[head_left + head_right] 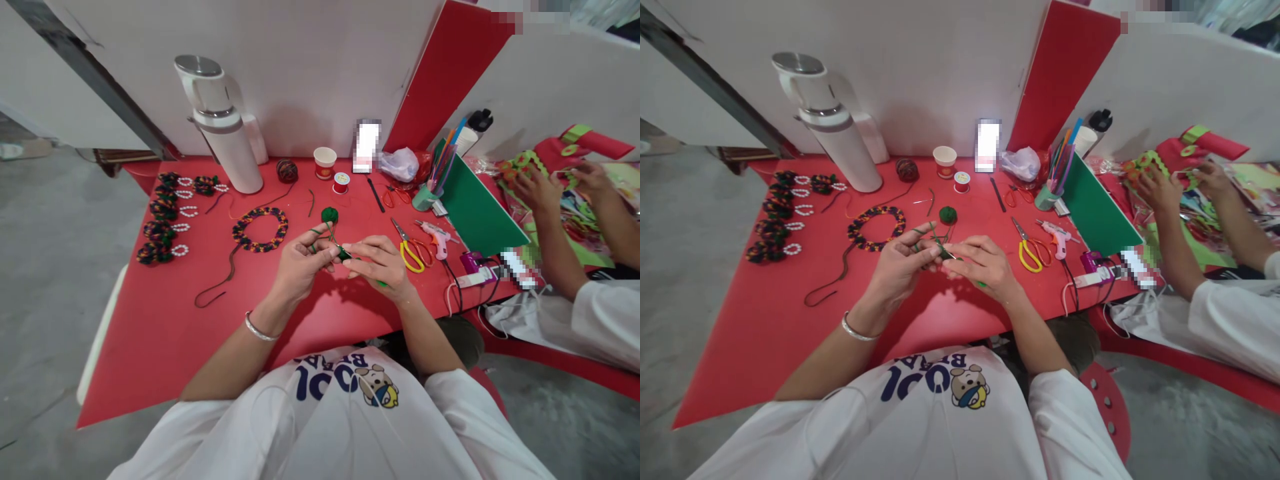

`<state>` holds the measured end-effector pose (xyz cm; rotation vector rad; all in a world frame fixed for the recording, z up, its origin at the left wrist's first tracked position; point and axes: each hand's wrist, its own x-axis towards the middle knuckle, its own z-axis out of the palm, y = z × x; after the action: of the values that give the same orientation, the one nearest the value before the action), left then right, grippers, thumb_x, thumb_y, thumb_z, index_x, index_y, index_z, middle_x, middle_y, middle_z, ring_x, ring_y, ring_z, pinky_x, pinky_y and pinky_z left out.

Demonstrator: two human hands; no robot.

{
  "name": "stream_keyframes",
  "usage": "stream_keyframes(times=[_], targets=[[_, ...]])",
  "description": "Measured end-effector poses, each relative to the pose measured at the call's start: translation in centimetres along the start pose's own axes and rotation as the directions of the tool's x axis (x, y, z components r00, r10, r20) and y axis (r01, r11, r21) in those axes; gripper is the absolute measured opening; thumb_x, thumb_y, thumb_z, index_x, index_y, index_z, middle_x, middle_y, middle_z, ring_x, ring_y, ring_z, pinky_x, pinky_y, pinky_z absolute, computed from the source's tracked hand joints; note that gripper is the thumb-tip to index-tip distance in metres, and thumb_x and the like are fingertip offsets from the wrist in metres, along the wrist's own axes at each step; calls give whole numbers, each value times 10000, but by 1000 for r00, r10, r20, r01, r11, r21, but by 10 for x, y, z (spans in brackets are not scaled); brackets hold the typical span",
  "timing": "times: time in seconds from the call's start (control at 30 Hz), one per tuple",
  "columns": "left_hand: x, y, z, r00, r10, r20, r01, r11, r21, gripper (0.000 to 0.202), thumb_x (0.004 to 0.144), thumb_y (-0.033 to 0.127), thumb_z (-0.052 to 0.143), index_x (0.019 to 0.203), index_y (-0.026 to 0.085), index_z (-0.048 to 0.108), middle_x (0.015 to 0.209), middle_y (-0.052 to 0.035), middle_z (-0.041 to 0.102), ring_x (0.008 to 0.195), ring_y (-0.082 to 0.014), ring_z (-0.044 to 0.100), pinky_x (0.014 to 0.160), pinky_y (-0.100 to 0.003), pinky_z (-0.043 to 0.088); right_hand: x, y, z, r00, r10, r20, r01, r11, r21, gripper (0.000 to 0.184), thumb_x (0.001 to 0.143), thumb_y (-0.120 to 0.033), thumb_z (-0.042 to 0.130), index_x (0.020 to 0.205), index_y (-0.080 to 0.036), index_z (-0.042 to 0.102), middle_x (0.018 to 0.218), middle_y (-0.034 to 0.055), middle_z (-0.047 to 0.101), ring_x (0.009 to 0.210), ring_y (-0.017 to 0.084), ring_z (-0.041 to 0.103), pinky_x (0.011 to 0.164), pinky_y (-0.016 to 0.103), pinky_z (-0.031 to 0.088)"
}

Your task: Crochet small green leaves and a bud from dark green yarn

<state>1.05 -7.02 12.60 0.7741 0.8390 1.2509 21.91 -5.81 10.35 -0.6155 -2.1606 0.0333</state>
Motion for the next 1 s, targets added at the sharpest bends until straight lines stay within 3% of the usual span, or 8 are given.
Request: stream_keyframes(times=[0.3, 0.57, 0.7, 0.8, 0.87, 1.0], targets=[[0, 0, -3, 998, 51, 21, -53, 993, 106, 690, 643, 348, 976, 1236, 100, 726, 657, 8, 708, 572, -127, 658, 501, -208, 489, 8, -11, -18, 997, -46, 66, 42, 998, 50, 196, 957, -237, 730, 1147, -279, 748, 1265, 87, 813, 1049, 226, 709, 866, 436, 622], [0, 0, -6, 996, 74, 49, -82, 980, 180, 565, 665, 339, 960, 1139, 104, 759, 673, -20, 726, 568, -137, 664, 486, -220, 451, 9, -21, -27, 992, 93, 88, -113, 960, 258, 132, 1004, -229, 641, 1078, -257, 747, 1195, 100, 830, 1036, 227, 780, 911, 447, 608], [1, -1, -7, 994, 67, 84, -82, 981, 178, 531, 674, 321, 957, 1119, 102, 766, 696, -31, 735, 564, -135, 663, 459, -212, 427, 7, -19, -30, 961, 258, 102, -274, 831, 483, 159, 1029, -274, 616, 1063, -259, 771, 1154, 85, 838, 1067, 224, 787, 940, 428, 622], [1, -3, -4, 993, 55, 100, -71, 985, 157, 561, 678, 332, 953, 1156, 108, 765, 710, -28, 730, 567, -138, 669, 443, -204, 415, 1, -15, -21, 911, 392, 130, -375, 654, 657, 197, 1037, -365, 611, 1029, -270, 784, 1125, 77, 834, 1055, 221, 783, 911, 418, 646], [1, -5, 0, 994, 41, 102, -55, 988, 142, 573, 683, 339, 948, 1179, 119, 764, 732, -27, 730, 579, -139, 681, 436, -196, 413, -3, -15, -8, 880, 468, 81, -377, 584, 719, 218, 1029, -418, 622, 998, -282, 789, 1080, 64, 821, 1028, 212, 776, 892, 412, 649], [0, -10, 4, 997, 17, 76, -28, 991, 134, 576, 693, 325, 934, 1207, 127, 764, 749, -22, 725, 566, -123, 667, 431, -184, 422, -10, -23, 17, 838, 541, -65, -397, 688, 607, 248, 979, -496, 684, 1006, -286, 813, 1053, 62, 753, 993, 193, 740, 881, 386, 631]])
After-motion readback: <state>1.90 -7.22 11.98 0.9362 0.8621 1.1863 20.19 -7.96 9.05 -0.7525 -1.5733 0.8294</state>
